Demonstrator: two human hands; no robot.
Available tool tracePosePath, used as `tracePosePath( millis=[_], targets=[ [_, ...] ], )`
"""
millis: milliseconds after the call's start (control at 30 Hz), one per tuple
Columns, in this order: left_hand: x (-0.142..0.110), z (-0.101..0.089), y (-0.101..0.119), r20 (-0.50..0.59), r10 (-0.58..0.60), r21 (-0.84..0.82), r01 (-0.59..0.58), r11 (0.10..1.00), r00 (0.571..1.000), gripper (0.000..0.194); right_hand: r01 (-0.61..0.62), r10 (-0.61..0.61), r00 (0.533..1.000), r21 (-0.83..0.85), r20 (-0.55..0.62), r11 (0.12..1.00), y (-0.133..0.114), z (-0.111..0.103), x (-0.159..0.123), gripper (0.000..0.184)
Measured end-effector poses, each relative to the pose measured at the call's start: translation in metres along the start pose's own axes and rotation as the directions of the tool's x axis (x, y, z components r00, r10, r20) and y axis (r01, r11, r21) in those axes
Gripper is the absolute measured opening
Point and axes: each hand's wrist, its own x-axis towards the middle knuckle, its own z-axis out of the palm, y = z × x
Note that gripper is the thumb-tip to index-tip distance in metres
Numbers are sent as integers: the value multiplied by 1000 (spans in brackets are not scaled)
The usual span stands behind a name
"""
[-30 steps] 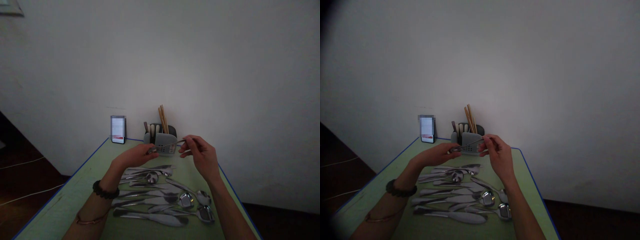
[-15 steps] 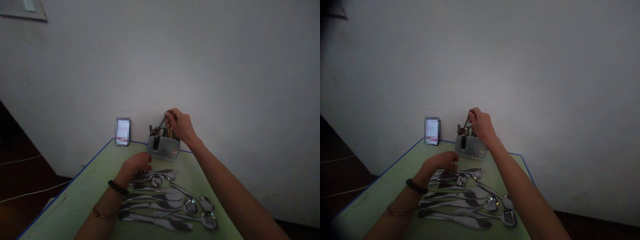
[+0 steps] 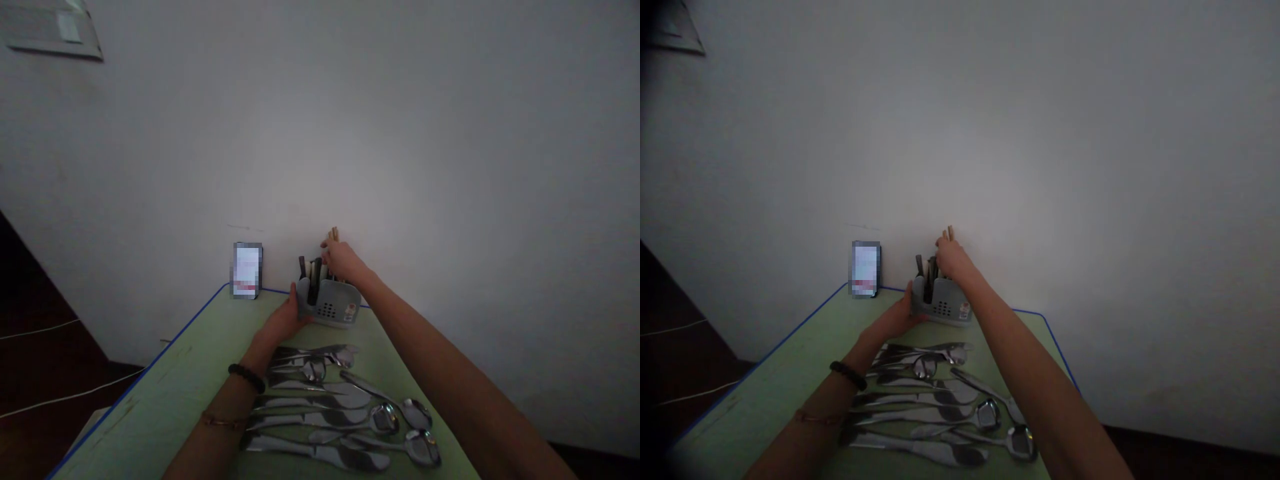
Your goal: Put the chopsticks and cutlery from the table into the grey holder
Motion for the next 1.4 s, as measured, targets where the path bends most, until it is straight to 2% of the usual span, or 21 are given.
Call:
tracePosePath(
  millis=[100,167,300,367,400,467,500,533,600,667,767,833,933,1000,1067,1133,1200,1300,1400],
  targets=[
    [1,7,4,-35,-69,58,71,996,997,84,9,-9,1000,-7,-30,1000,3,1,-12,34],
    [0,7,7,-47,-106,131,112,985,993,73,33,-32,998,3,-61,999,7,-2,-30,34],
    [-1,6,12,-47,-129,199,136,971,991,53,28,-12,980,80,-200,996,25,2,-84,27],
    [-1,7,14,-34,-134,226,139,964,990,52,-12,39,976,128,-213,992,36,11,-114,24],
    [-1,7,14,-26,-138,239,140,961,990,51,-31,53,986,140,-156,990,41,16,-128,22],
    [-1,8,13,-3,-147,269,143,953,989,49,-62,50,994,114,100,992,50,25,-153,20],
    [-2,8,13,13,-154,287,144,947,988,47,-73,50,963,78,265,994,52,29,-163,19],
    [-4,7,12,32,-162,306,144,941,986,46,-79,59,911,33,409,996,54,32,-171,20],
    [-10,3,10,84,-166,341,129,931,983,42,-89,101,813,-48,574,995,53,36,-181,28],
    [-18,-3,8,160,-140,354,75,932,977,38,-103,139,782,-94,607,990,51,40,-185,27],
    [-31,-12,9,306,-50,308,-49,950,951,33,-113,163,779,-120,606,986,45,45,-183,14],
    [-38,-15,10,381,6,257,-112,960,924,34,-100,150,777,-116,612,988,43,49,-181,12],
    [-44,-17,11,419,52,215,-155,964,906,41,-61,103,771,-89,628,994,44,48,-179,15],
    [-45,-18,13,400,75,192,-164,968,914,46,-56,84,791,-65,606,996,47,40,-178,17],
    [-47,-20,17,383,128,109,-182,977,915,51,-59,30,863,42,505,997,49,26,-176,19],
    [-49,-21,25,369,220,-51,-217,975,903,55,-42,-39,946,242,321,969,49,11,-174,19],
    [-53,-21,36,334,334,-240,-263,934,881,60,-12,-47,992,447,121,895,45,-2,-171,16],
    [-57,-21,52,284,492,-449,-339,826,823,57,-5,54,997,666,-53,746,34,-9,-168,15],
    [-57,-22,61,291,541,-504,-354,788,789,36,-27,140,987,767,-83,641,25,-7,-167,18]
  ],
)
